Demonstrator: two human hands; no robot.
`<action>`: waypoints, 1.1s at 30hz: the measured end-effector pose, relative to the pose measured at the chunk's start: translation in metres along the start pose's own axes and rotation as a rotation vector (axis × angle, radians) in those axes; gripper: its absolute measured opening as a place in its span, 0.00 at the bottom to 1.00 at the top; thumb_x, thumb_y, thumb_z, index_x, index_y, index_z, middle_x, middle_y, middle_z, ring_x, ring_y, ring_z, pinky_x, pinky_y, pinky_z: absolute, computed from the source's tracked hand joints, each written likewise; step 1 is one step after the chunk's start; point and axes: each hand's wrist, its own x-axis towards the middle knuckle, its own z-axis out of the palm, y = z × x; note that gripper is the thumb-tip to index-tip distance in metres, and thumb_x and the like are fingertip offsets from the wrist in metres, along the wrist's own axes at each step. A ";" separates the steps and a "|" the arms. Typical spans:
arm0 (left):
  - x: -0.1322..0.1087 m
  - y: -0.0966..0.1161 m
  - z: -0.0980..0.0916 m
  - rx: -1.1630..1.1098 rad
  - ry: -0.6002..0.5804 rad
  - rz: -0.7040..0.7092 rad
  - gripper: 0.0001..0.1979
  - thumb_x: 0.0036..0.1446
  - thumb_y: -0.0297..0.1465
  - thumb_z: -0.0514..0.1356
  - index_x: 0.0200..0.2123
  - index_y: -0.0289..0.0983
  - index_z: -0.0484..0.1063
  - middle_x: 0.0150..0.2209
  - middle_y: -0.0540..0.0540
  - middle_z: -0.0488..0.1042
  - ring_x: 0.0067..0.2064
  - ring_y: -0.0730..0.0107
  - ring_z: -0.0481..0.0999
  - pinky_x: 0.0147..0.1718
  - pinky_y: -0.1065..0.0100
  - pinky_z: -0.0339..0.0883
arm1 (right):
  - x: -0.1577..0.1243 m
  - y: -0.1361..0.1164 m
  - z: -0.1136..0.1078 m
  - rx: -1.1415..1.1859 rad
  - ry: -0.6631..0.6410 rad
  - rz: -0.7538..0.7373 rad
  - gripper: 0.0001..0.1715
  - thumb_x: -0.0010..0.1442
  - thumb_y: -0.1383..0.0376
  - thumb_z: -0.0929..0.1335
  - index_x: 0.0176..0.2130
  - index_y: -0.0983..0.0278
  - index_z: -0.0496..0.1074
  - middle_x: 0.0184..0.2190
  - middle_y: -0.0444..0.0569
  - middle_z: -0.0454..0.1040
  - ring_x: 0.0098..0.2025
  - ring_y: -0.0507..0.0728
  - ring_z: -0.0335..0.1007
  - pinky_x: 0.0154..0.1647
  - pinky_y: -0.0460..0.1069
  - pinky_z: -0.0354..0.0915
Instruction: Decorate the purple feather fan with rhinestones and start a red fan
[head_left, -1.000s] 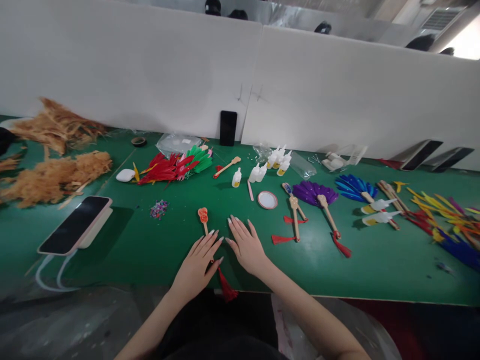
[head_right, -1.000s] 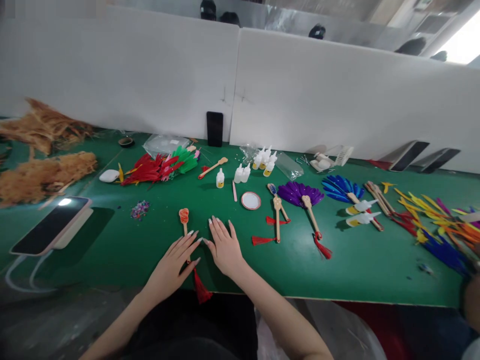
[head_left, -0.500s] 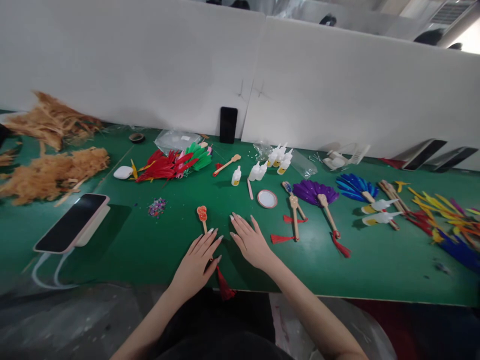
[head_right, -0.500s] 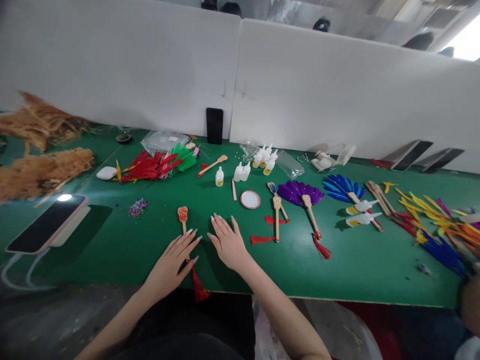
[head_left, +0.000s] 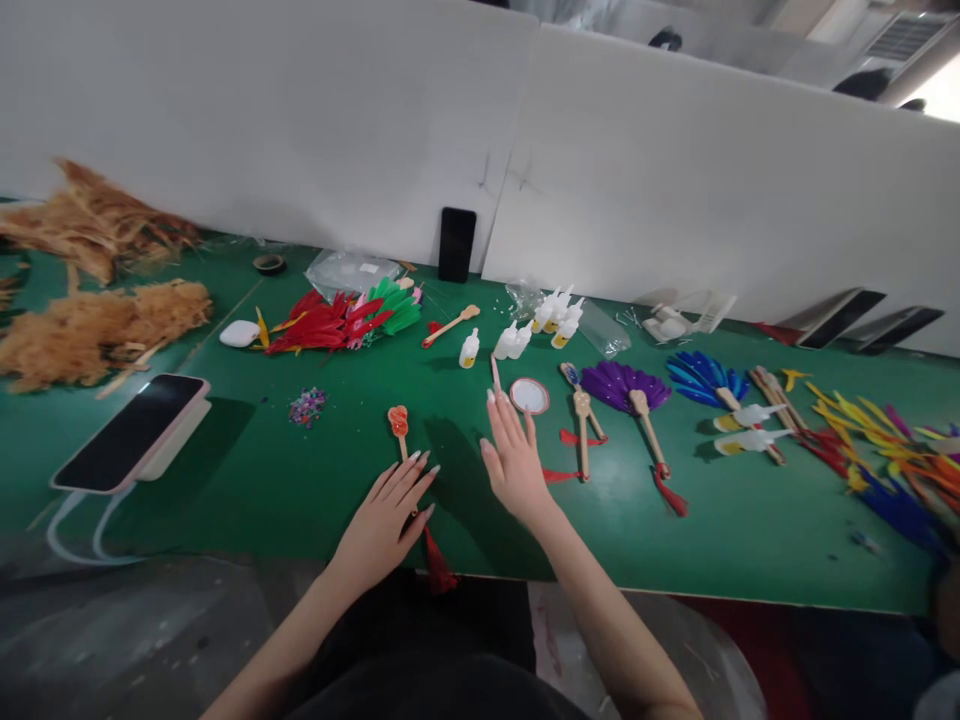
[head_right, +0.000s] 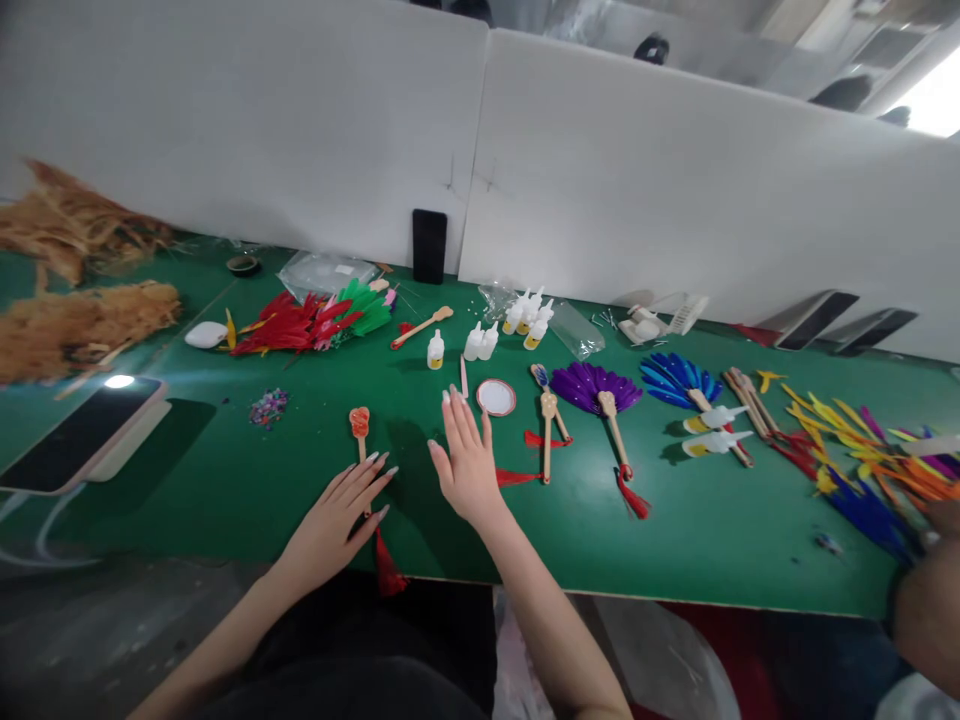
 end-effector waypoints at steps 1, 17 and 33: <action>0.000 0.000 0.000 -0.002 0.000 0.000 0.25 0.65 0.35 0.50 0.64 0.41 0.55 0.66 0.45 0.56 0.66 0.60 0.56 0.62 0.54 0.57 | -0.001 0.000 0.001 0.007 -0.049 -0.040 0.36 0.68 0.57 0.53 0.69 0.65 0.35 0.69 0.54 0.47 0.70 0.58 0.40 0.68 0.62 0.41; 0.003 0.001 -0.002 -0.074 -0.026 -0.016 0.26 0.64 0.34 0.50 0.65 0.42 0.53 0.67 0.45 0.54 0.67 0.60 0.54 0.62 0.54 0.57 | 0.001 0.008 0.001 0.014 -0.095 -0.062 0.38 0.68 0.55 0.53 0.69 0.66 0.34 0.69 0.54 0.47 0.70 0.58 0.40 0.68 0.62 0.42; 0.005 0.002 -0.004 -0.083 -0.021 -0.018 0.26 0.65 0.34 0.50 0.65 0.42 0.52 0.67 0.45 0.54 0.67 0.60 0.53 0.62 0.54 0.56 | -0.002 0.014 -0.009 -0.013 -0.019 -0.003 0.38 0.68 0.56 0.53 0.69 0.67 0.32 0.69 0.54 0.43 0.71 0.58 0.34 0.68 0.62 0.40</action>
